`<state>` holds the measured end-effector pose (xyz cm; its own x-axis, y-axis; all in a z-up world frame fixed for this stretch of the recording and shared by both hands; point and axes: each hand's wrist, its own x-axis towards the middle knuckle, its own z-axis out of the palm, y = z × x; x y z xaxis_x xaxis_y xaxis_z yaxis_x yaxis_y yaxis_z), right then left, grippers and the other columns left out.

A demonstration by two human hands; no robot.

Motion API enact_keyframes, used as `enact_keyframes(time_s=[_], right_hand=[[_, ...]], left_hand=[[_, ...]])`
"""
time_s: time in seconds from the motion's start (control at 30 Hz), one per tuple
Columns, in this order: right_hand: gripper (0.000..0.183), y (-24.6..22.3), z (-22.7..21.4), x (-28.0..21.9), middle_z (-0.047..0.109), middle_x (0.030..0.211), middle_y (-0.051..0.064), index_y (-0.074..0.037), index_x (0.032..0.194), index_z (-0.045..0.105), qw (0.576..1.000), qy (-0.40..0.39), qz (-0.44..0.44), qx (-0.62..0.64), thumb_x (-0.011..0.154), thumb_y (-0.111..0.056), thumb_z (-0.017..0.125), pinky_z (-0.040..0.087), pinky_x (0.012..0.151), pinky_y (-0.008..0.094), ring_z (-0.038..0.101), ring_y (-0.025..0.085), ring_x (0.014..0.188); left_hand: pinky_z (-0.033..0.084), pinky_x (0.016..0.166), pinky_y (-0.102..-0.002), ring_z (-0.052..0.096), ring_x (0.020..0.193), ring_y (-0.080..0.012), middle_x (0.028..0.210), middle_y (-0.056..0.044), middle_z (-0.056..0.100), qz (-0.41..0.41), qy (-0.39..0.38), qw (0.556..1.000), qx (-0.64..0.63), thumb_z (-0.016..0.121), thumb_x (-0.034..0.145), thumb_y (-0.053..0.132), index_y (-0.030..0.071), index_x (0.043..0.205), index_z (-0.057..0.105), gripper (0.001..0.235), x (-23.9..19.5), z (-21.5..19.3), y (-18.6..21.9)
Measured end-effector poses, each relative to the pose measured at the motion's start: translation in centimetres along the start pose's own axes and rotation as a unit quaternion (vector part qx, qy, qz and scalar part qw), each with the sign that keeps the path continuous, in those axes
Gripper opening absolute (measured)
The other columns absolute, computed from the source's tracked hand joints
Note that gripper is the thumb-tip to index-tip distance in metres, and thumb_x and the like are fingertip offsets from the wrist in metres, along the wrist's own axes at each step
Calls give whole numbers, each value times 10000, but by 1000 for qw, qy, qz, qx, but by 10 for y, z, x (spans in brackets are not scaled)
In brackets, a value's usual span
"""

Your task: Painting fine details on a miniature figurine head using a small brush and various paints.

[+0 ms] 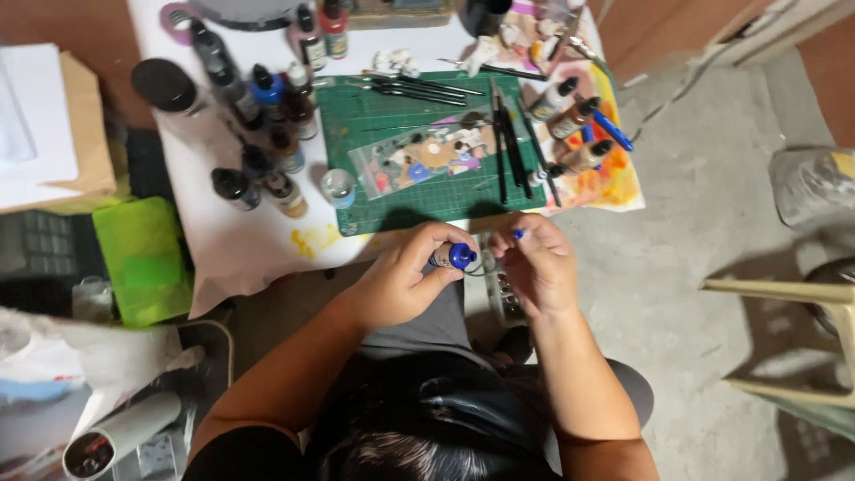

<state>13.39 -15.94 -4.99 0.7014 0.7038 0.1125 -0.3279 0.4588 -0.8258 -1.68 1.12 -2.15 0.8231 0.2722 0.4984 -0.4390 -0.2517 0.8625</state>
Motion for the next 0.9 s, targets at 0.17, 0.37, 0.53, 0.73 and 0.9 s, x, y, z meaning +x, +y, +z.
enact_keyframes(time_s=[0.17, 0.37, 0.53, 0.73, 0.9], right_hand=[[57, -3, -18, 19, 583, 860, 128, 33, 997, 639, 964, 29, -117, -238, 992, -22, 656, 479, 770, 313, 572, 197, 813], [14, -28, 15, 56, 635, 922, 179, 76, 980, 702, 859, -54, -200, -468, 974, 87, 696, 486, 867, 373, 611, 264, 891], [70, -29, 32, 93, 666, 943, 163, 2, 1024, 780, 761, -147, -266, -573, 966, 37, 762, 518, 841, 429, 646, 336, 889], [13, -30, 58, 121, 647, 909, 172, 13, 991, 762, 713, -228, -286, -598, 995, 6, 751, 524, 824, 495, 647, 408, 876], [29, -23, 73, 126, 670, 917, 145, -8, 978, 752, 661, -287, -311, -620, 992, -30, 764, 537, 795, 492, 653, 398, 860]], left_hand=[[561, 950, -350, 699, 1099, -288, 1280, -138, 675, 26, 48, 996, 74, 715, 926, 87, 56, 1222, 582, 326, -24, -17, -13], [554, 948, -452, 632, 1163, -394, 1531, -259, 445, -12, 76, 994, 73, 634, 981, 87, 47, 1221, 498, 279, -33, -30, 13], [623, 755, -414, 735, 913, -353, 1486, -350, 436, -62, 94, 993, 21, 596, 989, 35, 6, 1208, 442, 269, -28, -29, 17], [638, 522, -312, 770, 741, -342, 1203, -333, 649, -185, 105, 977, -24, 635, 957, 114, -10, 1249, 468, 359, -17, -33, 37], [662, 549, -348, 760, 878, -389, 1261, -395, 577, -213, 109, 969, -59, 632, 958, 129, -34, 1250, 460, 377, -17, -38, 41]])
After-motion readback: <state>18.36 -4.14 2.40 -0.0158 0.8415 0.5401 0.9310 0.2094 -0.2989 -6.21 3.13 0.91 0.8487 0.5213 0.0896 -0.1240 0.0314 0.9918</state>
